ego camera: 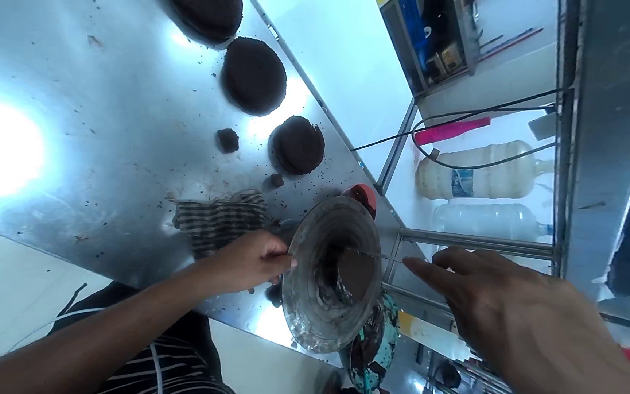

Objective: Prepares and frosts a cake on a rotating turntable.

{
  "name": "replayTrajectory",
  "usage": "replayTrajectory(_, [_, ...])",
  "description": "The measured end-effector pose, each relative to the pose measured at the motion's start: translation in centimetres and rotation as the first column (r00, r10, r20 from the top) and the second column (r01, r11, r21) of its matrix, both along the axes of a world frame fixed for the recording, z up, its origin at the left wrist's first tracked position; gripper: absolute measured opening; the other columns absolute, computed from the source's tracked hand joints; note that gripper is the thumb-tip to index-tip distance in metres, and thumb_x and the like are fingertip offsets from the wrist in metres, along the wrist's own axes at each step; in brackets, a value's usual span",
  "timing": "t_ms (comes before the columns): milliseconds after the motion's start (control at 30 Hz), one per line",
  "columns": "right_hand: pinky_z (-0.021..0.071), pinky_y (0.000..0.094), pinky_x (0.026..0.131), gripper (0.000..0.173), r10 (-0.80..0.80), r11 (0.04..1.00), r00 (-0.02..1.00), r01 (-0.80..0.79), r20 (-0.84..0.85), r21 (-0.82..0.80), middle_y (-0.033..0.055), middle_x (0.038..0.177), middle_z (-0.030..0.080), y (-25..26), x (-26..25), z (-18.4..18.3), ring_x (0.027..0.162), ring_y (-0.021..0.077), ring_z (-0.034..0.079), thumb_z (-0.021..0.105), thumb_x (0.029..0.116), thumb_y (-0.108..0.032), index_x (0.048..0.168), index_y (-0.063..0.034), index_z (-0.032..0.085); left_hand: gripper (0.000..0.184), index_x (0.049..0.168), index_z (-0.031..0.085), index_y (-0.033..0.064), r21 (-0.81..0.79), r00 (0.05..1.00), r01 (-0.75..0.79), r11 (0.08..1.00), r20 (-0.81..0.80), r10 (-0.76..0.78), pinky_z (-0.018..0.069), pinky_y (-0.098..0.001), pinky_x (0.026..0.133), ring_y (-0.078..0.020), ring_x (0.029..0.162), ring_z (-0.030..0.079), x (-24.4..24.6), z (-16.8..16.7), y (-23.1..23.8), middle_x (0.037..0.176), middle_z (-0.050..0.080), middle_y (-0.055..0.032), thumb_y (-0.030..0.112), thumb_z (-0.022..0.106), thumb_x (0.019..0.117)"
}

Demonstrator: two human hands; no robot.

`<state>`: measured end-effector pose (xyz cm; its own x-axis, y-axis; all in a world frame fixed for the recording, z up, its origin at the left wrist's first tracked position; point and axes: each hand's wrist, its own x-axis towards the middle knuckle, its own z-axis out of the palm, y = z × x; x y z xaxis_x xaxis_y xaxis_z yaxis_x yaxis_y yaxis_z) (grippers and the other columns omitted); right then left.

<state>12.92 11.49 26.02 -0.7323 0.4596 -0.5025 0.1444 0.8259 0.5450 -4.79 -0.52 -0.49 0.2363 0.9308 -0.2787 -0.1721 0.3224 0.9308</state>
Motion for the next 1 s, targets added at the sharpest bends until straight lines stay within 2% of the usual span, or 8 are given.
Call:
replayTrajectory(200, [0.0473,0.0438,0.058,0.041,0.034,0.988,0.996,-0.045,-0.077,-0.146,0.0091,0.097,0.068,-1.7,0.2,0.8,0.078,0.0313,0.063,0.057,0.0903,-0.003,0.117,-0.0260,0.076,0.032,0.089,0.072,0.0077,0.044,0.996,-0.081,0.996,-0.039,0.083,0.0476,-0.0218,0.054,-0.0076,0.058,0.059,-0.2,0.1,1.0,0.072,0.067,-0.0011,0.030,0.056,0.1059])
replayTrajectory(333, [0.0562,0.0458,0.062,0.039,-0.194,0.981,0.910,0.178,-0.366,-0.076,0.0057,0.107,0.073,-2.3,5.7,3.8,0.087,0.0269,0.071,0.050,0.0951,-0.013,0.121,-0.0250,0.077,0.031,0.088,0.071,0.0077,0.052,0.989,-0.105,0.993,-0.097,0.110,0.0484,-0.0251,0.054,-0.0101,0.058,0.059,-0.4,0.3,1.4,0.072,0.067,-0.0021,0.027,0.055,0.1065])
replayTrajectory(400, [0.0559,0.0507,0.057,0.036,-0.406,0.893,0.770,0.450,-0.493,-0.034,0.0043,0.096,0.074,-3.4,11.7,3.3,0.075,0.0255,0.071,0.053,0.0966,-0.015,0.123,-0.0234,0.076,0.031,0.086,0.070,0.0095,0.065,0.987,-0.117,0.991,-0.099,0.123,0.0462,-0.0250,0.052,-0.0111,0.055,0.057,0.0,-0.2,1.2,0.071,0.068,-0.0020,0.025,0.054,0.1068])
replayTrajectory(500, [0.0539,0.0700,0.072,0.029,-0.803,0.491,0.375,0.856,-0.463,-0.159,0.0180,0.095,0.076,-7.1,21.4,-2.7,0.083,0.0430,0.072,0.061,0.0981,-0.013,0.122,-0.0181,0.077,0.030,0.087,0.071,0.0077,0.088,0.986,-0.140,0.986,-0.079,0.147,0.0476,-0.0262,0.050,-0.0140,0.053,0.058,0.4,-0.7,0.6,0.069,0.067,-0.0046,0.023,0.054,0.1065])
replayTrajectory(600, [0.0529,0.0700,0.083,0.027,-0.953,0.100,0.043,0.980,-0.300,-0.175,0.0201,0.107,0.075,-10.0,28.1,-12.0,0.099,0.0449,0.070,0.060,0.1000,-0.023,0.122,-0.0193,0.076,0.031,0.082,0.068,0.0102,0.074,0.987,-0.127,0.989,-0.091,0.133,0.0476,-0.0255,0.049,-0.0133,0.053,0.059,0.6,-0.8,-0.1,0.069,0.068,-0.0037,0.027,0.054,0.1041])
replayTrajectory(667, [0.0535,0.0664,0.087,0.028,-0.968,-0.048,-0.068,0.995,-0.241,-0.089,0.0182,0.115,0.073,-10.7,29.7,-16.3,0.107,0.0417,0.070,0.060,0.0995,-0.027,0.123,-0.0208,0.075,0.029,0.083,0.069,0.0100,0.063,0.988,-0.110,0.992,-0.103,0.116,0.0474,-0.0232,0.049,-0.0125,0.053,0.060,0.6,-0.6,-0.3,0.070,0.069,-0.0033,0.024,0.055,0.1033])
replayTrajectory(867, [0.0553,0.0585,0.088,0.030,-0.940,-0.131,-0.193,0.966,-0.282,-0.224,0.0129,0.117,0.073,-9.8,29.3,-20.2,0.106,0.0336,0.070,0.061,0.0978,-0.028,0.123,-0.0206,0.074,0.029,0.082,0.068,0.0085,0.013,0.985,-0.063,0.998,-0.163,0.064,0.0486,-0.0243,0.050,-0.0142,0.055,0.062,0.5,0.1,-0.8,0.072,0.070,-0.0055,0.020,0.055,0.1041])
replayTrajectory(1000, [0.0506,0.0323,0.046,0.028,-0.712,-0.199,-0.649,0.551,-0.267,-0.810,0.0096,0.082,0.071,-10.5,32.0,-23.3,0.053,0.0159,0.061,0.063,0.1002,-0.013,0.125,-0.0026,0.070,0.029,0.083,0.067,0.0078,-0.009,0.985,-0.077,0.997,-0.156,0.074,0.0492,-0.0242,0.050,-0.0155,0.055,0.062,0.6,0.0,-1.1,0.074,0.070,-0.0067,0.023,0.055,0.1051])
